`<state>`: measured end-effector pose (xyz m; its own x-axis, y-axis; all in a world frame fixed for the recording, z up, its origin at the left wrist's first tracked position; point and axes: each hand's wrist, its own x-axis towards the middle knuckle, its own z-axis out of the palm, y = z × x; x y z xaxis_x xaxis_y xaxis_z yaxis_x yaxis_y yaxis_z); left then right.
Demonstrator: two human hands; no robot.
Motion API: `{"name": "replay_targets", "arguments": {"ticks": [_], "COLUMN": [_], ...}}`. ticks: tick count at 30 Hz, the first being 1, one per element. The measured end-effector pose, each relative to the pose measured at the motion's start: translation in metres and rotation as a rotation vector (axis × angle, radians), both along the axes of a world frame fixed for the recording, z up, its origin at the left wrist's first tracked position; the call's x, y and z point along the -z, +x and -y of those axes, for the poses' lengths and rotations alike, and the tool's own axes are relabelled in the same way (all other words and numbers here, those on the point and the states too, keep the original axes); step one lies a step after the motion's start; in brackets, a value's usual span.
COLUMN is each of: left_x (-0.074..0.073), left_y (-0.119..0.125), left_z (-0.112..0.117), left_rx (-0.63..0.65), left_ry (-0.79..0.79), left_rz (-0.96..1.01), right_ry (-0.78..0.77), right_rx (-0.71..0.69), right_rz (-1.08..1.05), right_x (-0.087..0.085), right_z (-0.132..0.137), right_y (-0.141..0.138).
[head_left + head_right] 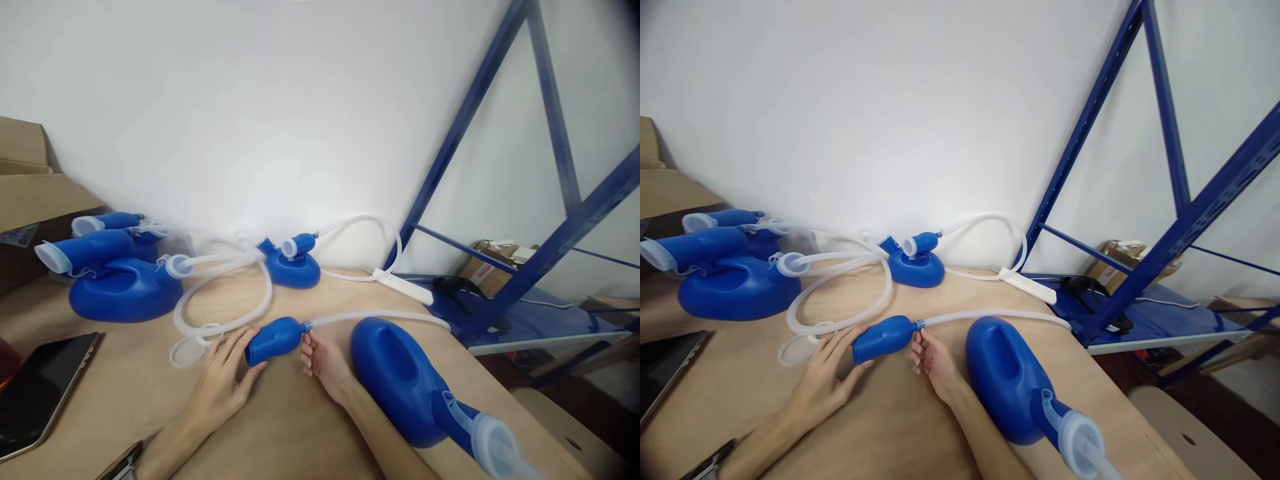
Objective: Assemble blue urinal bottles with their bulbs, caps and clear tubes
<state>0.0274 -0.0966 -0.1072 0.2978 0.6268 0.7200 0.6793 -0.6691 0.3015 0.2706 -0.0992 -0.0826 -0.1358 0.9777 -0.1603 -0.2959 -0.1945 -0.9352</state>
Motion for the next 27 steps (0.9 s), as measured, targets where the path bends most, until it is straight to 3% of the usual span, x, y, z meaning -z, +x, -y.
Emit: {"name": "replay_targets", "arguments": {"ticks": [9,14,19,27], "left_x": [-0.001,-0.003,-0.008,-0.012], "left_y": [0.009,0.017,0.022,0.023], "left_z": [0.003,0.008,0.013,0.015], "left_rx": [-0.037,-0.081,-0.030,-0.016], "left_ry": [-0.069,-0.068,-0.085,-0.026], "left_rz": [0.033,0.075,0.088,0.151], "right_ry": [-0.046,0.003,0.045,0.052], "right_rx": [0.046,0.109,0.134,0.120], "right_rz": [-0.171,-0.160,-0.132,-0.202], "right_x": [0.005,0.014,0.022,0.019], "right_z": [-0.006,-0.016,-0.025,-0.013], "right_y": [0.003,0.003,0.005,0.002]}}
